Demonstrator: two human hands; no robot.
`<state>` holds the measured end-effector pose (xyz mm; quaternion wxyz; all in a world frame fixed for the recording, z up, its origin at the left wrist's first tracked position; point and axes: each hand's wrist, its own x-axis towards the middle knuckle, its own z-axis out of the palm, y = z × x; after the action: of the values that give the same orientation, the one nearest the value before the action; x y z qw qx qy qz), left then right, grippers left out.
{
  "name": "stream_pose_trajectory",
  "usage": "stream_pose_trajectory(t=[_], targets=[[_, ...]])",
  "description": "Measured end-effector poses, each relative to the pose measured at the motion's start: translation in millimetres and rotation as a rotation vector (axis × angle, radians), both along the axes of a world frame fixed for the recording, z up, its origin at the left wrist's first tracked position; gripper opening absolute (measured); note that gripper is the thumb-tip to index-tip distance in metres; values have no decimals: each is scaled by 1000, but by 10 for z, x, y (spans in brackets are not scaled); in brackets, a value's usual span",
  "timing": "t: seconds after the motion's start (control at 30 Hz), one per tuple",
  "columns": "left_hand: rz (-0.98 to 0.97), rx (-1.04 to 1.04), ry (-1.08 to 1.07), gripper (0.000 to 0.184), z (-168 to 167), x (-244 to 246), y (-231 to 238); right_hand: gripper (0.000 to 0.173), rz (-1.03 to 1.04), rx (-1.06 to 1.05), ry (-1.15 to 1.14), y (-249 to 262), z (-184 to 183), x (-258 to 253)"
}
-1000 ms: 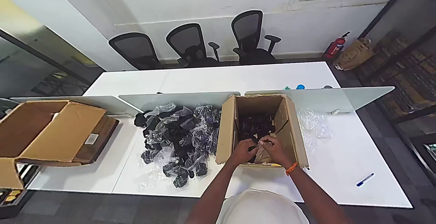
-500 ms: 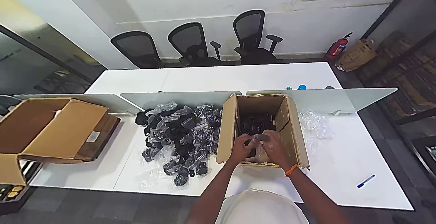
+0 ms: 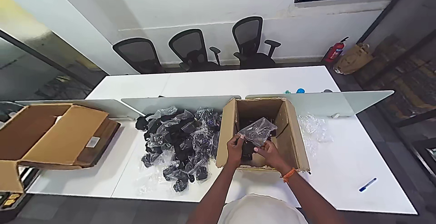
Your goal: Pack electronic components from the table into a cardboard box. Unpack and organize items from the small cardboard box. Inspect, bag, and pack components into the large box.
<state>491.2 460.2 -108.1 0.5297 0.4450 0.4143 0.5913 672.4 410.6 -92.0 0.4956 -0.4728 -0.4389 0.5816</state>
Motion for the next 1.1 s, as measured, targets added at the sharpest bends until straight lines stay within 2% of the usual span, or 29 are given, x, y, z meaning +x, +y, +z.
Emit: stream_pose_trajectory(t=[0.07,0.13,0.4,0.67,0.93,1.1], targets=[[-8,8,9,16,7,-1,2,20,-90,57,-14,50,-38,-40],[-18,2,28,14,1,-7,-2,10,-171,94,-28,90,-67,-52],[-163,-59,110,11,25,34,-62,11,-295,120,73,61,-128,33],[-328,-97,185,15,98,69,-105,12,-290,125,108,52,-109,17],[-329,-81,191,14,80,68,-93,4,-315,160,55,44,-107,10],[-324,-90,183,13,79,67,-88,8,-305,125,54,43,-97,1]])
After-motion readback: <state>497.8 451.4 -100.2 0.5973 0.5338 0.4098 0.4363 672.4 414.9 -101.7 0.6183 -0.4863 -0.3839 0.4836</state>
